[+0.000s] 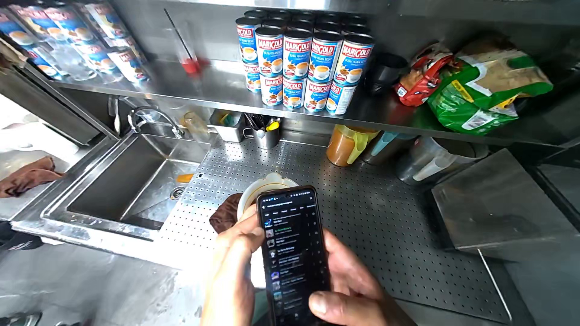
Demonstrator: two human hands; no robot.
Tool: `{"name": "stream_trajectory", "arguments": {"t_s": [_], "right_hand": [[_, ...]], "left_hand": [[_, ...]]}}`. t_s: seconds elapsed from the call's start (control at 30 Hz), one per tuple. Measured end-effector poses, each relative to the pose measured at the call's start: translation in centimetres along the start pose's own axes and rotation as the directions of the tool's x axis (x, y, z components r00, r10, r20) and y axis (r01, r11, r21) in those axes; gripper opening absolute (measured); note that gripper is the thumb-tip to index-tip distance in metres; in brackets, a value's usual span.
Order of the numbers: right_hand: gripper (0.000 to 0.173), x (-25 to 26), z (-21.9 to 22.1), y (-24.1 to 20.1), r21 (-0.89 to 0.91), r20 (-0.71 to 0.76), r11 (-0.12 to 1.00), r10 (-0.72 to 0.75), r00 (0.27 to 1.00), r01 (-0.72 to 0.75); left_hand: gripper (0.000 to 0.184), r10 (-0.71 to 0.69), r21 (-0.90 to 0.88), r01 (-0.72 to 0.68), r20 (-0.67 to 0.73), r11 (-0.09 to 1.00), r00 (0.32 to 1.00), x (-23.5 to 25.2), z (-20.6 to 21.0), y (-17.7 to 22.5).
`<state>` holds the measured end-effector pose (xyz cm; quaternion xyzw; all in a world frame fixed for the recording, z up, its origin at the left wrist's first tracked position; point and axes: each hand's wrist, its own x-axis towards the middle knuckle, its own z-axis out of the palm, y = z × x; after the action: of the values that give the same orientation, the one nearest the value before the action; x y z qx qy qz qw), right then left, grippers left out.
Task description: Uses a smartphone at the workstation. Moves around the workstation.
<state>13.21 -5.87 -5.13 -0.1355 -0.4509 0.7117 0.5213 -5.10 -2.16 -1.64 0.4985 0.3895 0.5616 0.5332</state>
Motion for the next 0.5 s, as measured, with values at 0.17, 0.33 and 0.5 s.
{"name": "stream_trajectory", "arguments": {"t_s": [0.17, 0.33, 0.5], "right_hand": [[0.076, -0.10, 0.01, -0.03, -0.010, -0.004, 1.000, -0.007, 1.000, 0.007], [0.074, -0.18, 0.09, -0.24, 0.004, -0.009, 1.000, 0.005, 1.000, -0.005], [0.075, -0.27, 0.08, -0.08, 0.011, -0.010, 1.000, -0.003, 1.000, 0.003]], "left_hand": [[0.040, 0.004, -0.007, -0.004, 0.001, 1.000, 1.000, 0.10, 0.09, -0.05], [0.042, -0.003, -0.030, 0.002, -0.023, 1.000, 1.000, 0.01, 0.48, 0.32], [0.041, 0.012, -0.043, -0.013, -0.032, 0.999, 0.999, -0.05, 0.53, 0.17]]}}
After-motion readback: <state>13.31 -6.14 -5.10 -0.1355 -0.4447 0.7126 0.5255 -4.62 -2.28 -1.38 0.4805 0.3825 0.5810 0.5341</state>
